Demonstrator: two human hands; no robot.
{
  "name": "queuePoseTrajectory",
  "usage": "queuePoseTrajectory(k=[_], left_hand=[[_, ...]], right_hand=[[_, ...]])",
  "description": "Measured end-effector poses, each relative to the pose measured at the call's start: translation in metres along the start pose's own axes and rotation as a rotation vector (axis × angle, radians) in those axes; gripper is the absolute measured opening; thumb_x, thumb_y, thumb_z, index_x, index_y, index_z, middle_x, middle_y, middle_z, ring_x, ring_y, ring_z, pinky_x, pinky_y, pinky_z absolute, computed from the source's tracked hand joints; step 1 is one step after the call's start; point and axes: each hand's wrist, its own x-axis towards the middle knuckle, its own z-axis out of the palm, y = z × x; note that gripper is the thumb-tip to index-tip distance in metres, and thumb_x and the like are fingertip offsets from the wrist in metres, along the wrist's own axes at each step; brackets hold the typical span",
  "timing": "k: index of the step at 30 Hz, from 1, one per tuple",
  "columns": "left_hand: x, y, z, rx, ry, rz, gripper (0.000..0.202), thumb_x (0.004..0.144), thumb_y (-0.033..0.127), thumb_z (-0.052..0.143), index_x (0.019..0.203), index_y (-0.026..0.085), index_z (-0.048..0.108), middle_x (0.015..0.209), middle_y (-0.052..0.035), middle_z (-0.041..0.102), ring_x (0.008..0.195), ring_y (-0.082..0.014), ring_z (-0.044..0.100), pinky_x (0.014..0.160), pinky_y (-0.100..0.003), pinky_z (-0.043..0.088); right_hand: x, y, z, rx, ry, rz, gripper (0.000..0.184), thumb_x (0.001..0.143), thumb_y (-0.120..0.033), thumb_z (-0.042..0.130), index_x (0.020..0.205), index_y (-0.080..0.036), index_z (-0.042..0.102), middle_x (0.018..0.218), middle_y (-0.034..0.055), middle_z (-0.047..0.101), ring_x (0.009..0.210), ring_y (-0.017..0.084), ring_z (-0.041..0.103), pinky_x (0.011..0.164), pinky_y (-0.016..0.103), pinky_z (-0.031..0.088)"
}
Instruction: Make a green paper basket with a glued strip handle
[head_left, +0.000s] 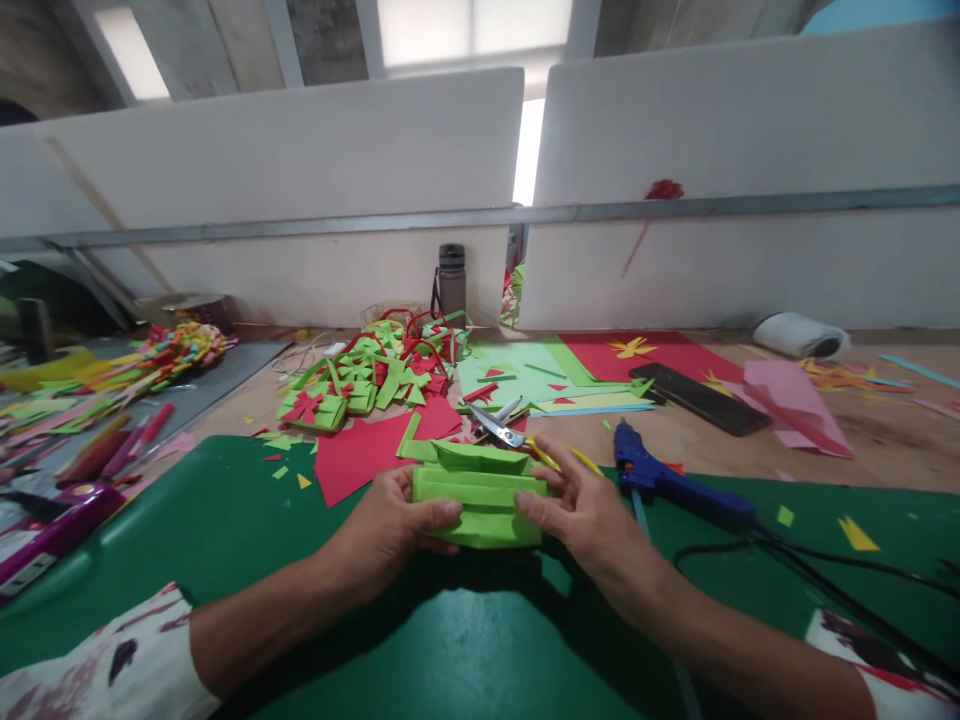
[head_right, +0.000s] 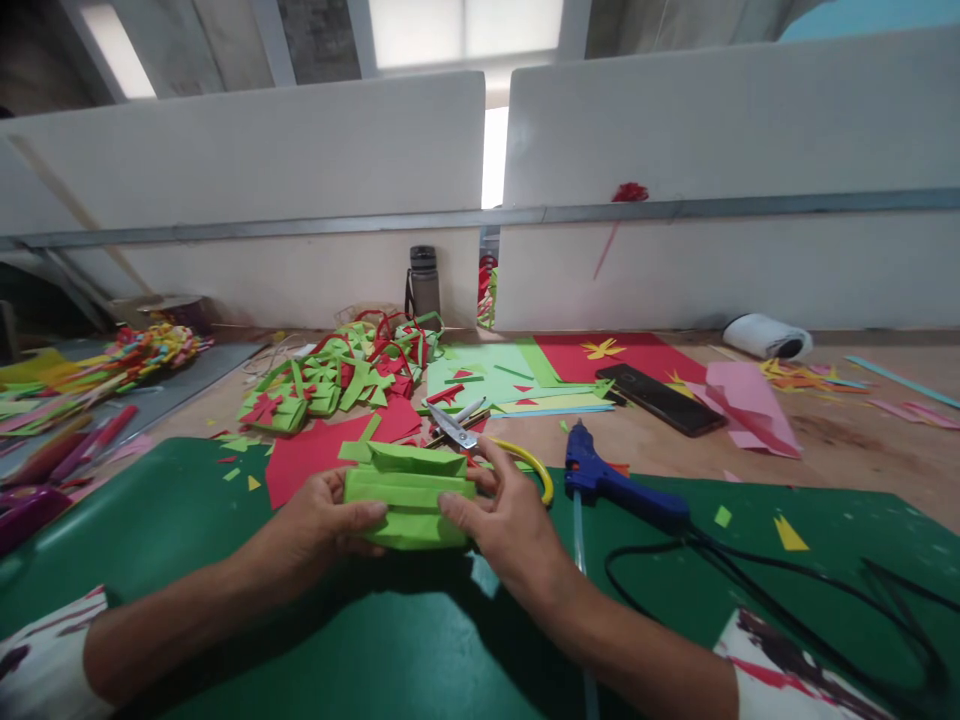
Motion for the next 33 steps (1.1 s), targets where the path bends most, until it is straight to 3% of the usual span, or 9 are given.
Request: queuePoseTrajectory(k=[4, 8, 13, 18, 24, 29, 33], left_hand=[[0.001, 0.002, -0.002, -0.020, -0.019, -0.003, 0.046, 0.065, 0.024, 0.075, 0.104, 0.009, 0.057, 0.095, -0.0142, 0.068, 0.074, -0.0221, 0.068, 0.058, -0.027, 0.054], [-0.002, 0.005, -0.001, 0.031, -0.094, 0.010, 0.048, 0.065, 0.025, 0.076, 0.107, 0.012, 0.057, 0.098, -0.0126, 0.068, 0.081, -0.0217, 0.066, 0.067, -0.029, 0.054], [-0.003, 0.004, -0.002, 0.093, -0.108, -0.018, 0.035, 0.071, 0.026, 0.071, 0.099, 0.010, 0.060, 0.091, -0.0115, 0.069, 0.071, -0.0170, 0.067, 0.064, -0.025, 0.052], [-0.001, 0.004, -0.003, 0.092, -0.125, -0.035, 0.031, 0.077, 0.030, 0.065, 0.100, 0.010, 0.059, 0.096, -0.0129, 0.068, 0.072, -0.0169, 0.067, 0.062, -0.024, 0.051], [0.002, 0.007, -0.003, 0.138, 0.158, 0.095, 0.039, 0.070, 0.020, 0.067, 0.101, 0.017, 0.044, 0.081, -0.0046, 0.067, 0.069, -0.0165, 0.064, 0.060, -0.026, 0.049], [0.006, 0.004, -0.007, 0.260, 0.141, 0.102, 0.036, 0.065, 0.016, 0.065, 0.093, 0.019, 0.042, 0.065, 0.0053, 0.058, 0.052, -0.0093, 0.054, 0.048, -0.019, 0.040], [0.009, 0.003, -0.013, 0.446, 0.101, 0.067, 0.029, 0.064, 0.016, 0.063, 0.087, 0.018, 0.045, 0.056, 0.0100, 0.045, 0.045, -0.0055, 0.041, 0.043, -0.017, 0.030]], right_hand=[[-0.002, 0.001, -0.002, -0.084, -0.110, 0.151, 0.039, 0.069, -0.033, 0.067, 0.103, -0.015, 0.061, 0.081, 0.0058, 0.069, 0.064, 0.015, 0.063, 0.056, 0.024, 0.049], [-0.002, -0.001, -0.004, -0.156, -0.087, 0.091, 0.022, 0.071, -0.030, 0.064, 0.088, -0.016, 0.065, 0.073, 0.0019, 0.068, 0.059, 0.012, 0.060, 0.053, 0.021, 0.046], [-0.001, -0.006, -0.005, -0.207, -0.036, 0.029, 0.022, 0.068, -0.027, 0.063, 0.086, -0.016, 0.066, 0.074, 0.0012, 0.068, 0.063, 0.015, 0.062, 0.055, 0.022, 0.048], [-0.001, -0.010, -0.004, -0.262, -0.031, -0.015, 0.020, 0.065, -0.026, 0.061, 0.082, -0.017, 0.067, 0.074, 0.0014, 0.069, 0.070, 0.017, 0.064, 0.060, 0.023, 0.048], [0.000, -0.008, -0.002, -0.408, -0.070, 0.000, 0.019, 0.068, -0.026, 0.057, 0.081, -0.016, 0.065, 0.072, 0.0016, 0.068, 0.065, 0.016, 0.061, 0.058, 0.023, 0.046], [-0.001, -0.004, -0.008, -0.714, -0.185, 0.041, 0.010, 0.069, -0.022, 0.053, 0.063, -0.016, 0.058, 0.055, -0.0028, 0.056, 0.048, 0.009, 0.046, 0.043, 0.020, 0.031], [-0.002, -0.021, -0.016, -1.101, -0.221, -0.035, 0.029, 0.065, -0.034, 0.065, 0.048, -0.017, 0.050, 0.045, -0.0044, 0.043, 0.043, 0.008, 0.035, 0.040, 0.024, 0.019]])
